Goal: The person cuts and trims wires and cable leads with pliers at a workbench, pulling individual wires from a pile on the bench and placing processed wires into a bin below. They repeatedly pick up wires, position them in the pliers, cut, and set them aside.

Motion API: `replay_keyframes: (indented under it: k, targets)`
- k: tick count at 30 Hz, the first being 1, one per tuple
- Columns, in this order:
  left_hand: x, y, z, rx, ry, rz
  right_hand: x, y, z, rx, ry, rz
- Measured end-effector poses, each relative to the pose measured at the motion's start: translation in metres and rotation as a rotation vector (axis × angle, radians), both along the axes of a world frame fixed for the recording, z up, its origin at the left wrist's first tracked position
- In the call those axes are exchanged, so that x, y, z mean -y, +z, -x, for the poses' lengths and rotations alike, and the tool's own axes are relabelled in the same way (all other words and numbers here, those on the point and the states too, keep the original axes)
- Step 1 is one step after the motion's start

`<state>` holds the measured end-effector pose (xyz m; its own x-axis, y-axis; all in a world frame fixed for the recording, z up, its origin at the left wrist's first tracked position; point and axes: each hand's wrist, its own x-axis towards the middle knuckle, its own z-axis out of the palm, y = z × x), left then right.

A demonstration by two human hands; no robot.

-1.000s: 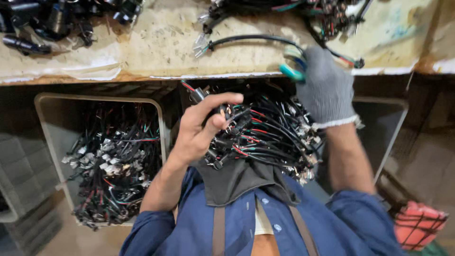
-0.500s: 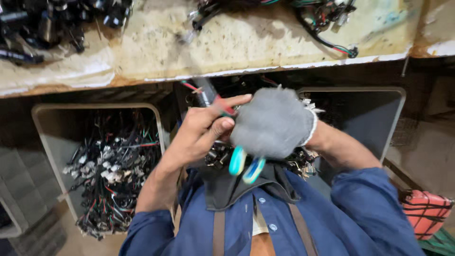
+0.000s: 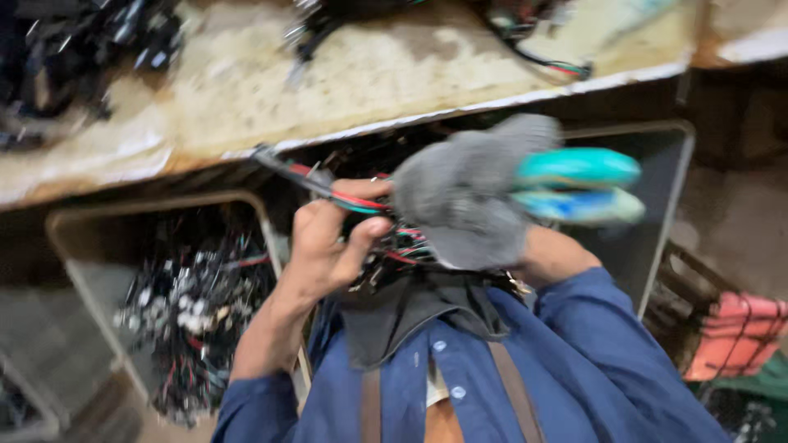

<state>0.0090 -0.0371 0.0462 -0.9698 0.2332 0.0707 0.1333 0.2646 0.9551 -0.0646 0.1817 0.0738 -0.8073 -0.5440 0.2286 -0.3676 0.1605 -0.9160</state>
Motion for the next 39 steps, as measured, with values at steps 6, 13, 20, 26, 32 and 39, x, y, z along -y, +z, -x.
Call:
replay_keyframes:
  k: [6, 13, 20, 26, 32, 39]
  targets:
    - [-0.041, 0.041, 0.034, 0.03, -0.292, 0.255, -0.015, -0.018, 0.013, 0.288, -0.405, 0.301]
    - [-0.149, 0.11, 0.031, -0.337, -0.992, 0.31, -0.135, 0.01, 0.038, -0.016, -0.951, 0.052]
    - [-0.057, 0.06, -0.002, -0.27, -0.798, 0.134, -0.164, -0.013, 0.031, -0.33, -0.409, -0.595]
    - [-0.013, 0.051, -0.042, -0.435, -0.746, 0.755, -0.163, -0.052, 0.059, -0.357, -0.235, -0.781]
    - [0.009, 0.035, -0.029, -0.32, -0.491, 0.449, -0.152, -0.044, 0.065, -0.326, -0.266, -0.791]
    - [0.12, -0.019, 0.092, -0.571, 0.428, 1.371, -0.122, -0.059, 0.045, -0.522, -0.464, -0.842]
